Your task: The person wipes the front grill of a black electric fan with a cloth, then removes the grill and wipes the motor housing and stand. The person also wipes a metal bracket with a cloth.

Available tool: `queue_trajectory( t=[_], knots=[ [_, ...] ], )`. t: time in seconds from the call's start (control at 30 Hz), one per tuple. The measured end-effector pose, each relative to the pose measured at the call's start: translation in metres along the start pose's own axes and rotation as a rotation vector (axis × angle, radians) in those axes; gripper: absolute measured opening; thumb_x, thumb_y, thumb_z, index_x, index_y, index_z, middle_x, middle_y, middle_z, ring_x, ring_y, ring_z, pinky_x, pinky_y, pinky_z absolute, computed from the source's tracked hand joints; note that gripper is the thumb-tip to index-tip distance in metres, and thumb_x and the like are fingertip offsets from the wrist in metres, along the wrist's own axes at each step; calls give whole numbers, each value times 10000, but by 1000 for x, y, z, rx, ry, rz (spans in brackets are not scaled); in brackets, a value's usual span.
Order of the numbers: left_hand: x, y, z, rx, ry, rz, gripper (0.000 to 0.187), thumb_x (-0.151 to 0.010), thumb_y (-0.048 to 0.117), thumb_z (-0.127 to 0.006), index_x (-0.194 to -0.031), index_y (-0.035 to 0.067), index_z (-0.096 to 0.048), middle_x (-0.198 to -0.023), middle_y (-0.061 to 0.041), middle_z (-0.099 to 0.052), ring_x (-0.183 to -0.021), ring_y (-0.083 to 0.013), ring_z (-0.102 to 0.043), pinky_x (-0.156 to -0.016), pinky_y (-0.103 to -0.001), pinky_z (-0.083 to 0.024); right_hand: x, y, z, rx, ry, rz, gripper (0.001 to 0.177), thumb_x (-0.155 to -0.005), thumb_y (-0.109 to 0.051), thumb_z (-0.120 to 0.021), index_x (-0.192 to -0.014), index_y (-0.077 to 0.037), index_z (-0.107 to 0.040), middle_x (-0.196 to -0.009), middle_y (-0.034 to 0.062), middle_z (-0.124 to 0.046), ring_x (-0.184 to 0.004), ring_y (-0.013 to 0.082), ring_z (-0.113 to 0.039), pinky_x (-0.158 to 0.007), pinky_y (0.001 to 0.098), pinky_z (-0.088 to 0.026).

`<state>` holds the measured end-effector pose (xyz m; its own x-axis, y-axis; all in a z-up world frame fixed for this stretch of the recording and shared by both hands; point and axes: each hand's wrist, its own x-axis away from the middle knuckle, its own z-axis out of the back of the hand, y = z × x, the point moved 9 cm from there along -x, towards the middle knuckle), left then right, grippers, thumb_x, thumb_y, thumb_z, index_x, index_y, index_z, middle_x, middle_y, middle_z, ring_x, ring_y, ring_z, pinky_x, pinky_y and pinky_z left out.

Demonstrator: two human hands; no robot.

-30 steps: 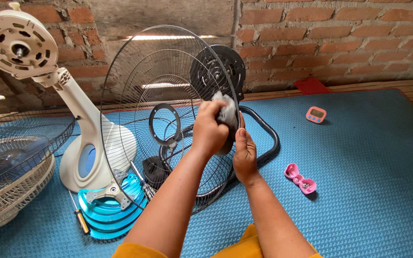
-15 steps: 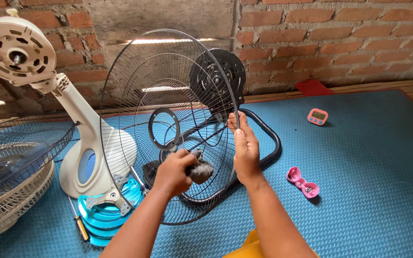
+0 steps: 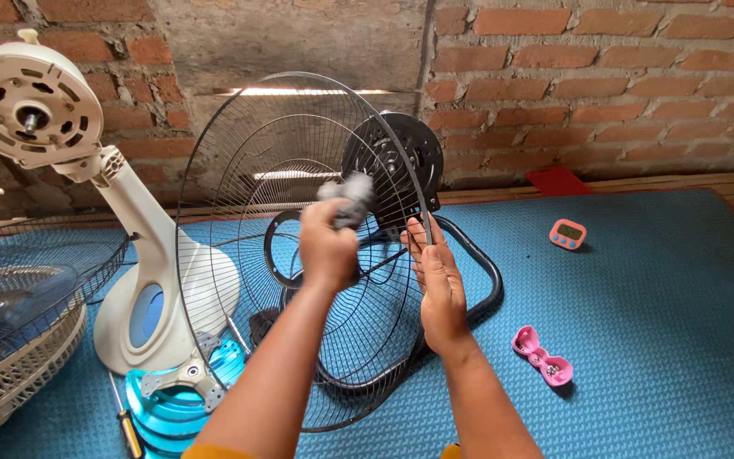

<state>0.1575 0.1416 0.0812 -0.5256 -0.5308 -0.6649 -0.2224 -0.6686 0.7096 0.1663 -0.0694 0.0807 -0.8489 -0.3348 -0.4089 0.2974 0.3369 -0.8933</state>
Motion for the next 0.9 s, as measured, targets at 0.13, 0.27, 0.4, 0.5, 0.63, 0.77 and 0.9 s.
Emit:
queue_trajectory(
  t=[0.13, 0.27, 0.4, 0.5, 0.63, 0.77, 0.9],
  knots=[
    [43, 60, -1, 57, -120, -158, 350, -712, 6, -611, -1048, 87, -670, -1065, -125, -656, -970, -364, -634, -845, -423, -526, -11, -17, -3, -75, -61, 167, 500, -1108, -162, -393, -1568, 32, -409, -1532, 187, -529, -1436, 281, -497, -1256, 396, -341],
    [64, 75, 14, -156, -290, -437, 282, -755, 40, -676, -1007, 165, -655, -1113, -39, -664, -903, -306, -620, -766, -398, -532, -10, -38, 0, 33, -72, 284, 579, -977, 13, -377, -1555, 35, -347, -1598, 156, -424, -1485, 261, -429, -1259, 412, -288],
    [70, 52, 20, -291, -371, -497, 243, -755, 68, -710, -964, 171, -643, -1113, -27, -657, -887, -291, -624, -720, -389, -523, -5, -49, -9, 286, -36, 364, 579, -988, 29, -315, -1564, 43, -369, -1597, 167, -452, -1481, 255, -462, -1242, 381, -341],
    [50, 26, 31, -149, -227, -213, 262, -715, 36, -666, -957, 137, -654, -1055, -43, -653, -942, -305, -643, -806, -385, -544, -3, -47, -9, 275, -8, 341, 565, -1008, 16, -313, -1571, 34, -361, -1588, 157, -469, -1467, 240, -480, -1190, 333, -375],
    [28, 33, 39, 101, -59, -66, 372, -710, 12, -584, -1059, 99, -675, -1073, -98, -644, -991, -319, -661, -919, -379, -556, -4, -40, -5, 192, 19, 281, 534, -1032, -15, -332, -1562, 20, -385, -1581, 140, -482, -1438, 204, -496, -1101, 284, -411],
    [12, 82, 17, 214, -42, -186, 525, -737, 24, -611, -1258, 83, -643, -1260, -179, -600, -1149, -380, -614, -993, -407, -508, -7, -32, -3, 152, 36, 229, 500, -1079, -69, -357, -1570, 4, -408, -1529, 115, -532, -1336, 149, -531, -1072, 277, -437],
    [-7, 89, -9, 148, 42, -11, 512, -758, 34, -639, -1263, 122, -642, -1231, -160, -607, -1102, -393, -616, -982, -442, -507, -6, -25, 1, 92, 39, 182, 502, -1091, -78, -379, -1586, -6, -421, -1481, 106, -556, -1177, 121, -529, -1022, 269, -451]
  ],
)
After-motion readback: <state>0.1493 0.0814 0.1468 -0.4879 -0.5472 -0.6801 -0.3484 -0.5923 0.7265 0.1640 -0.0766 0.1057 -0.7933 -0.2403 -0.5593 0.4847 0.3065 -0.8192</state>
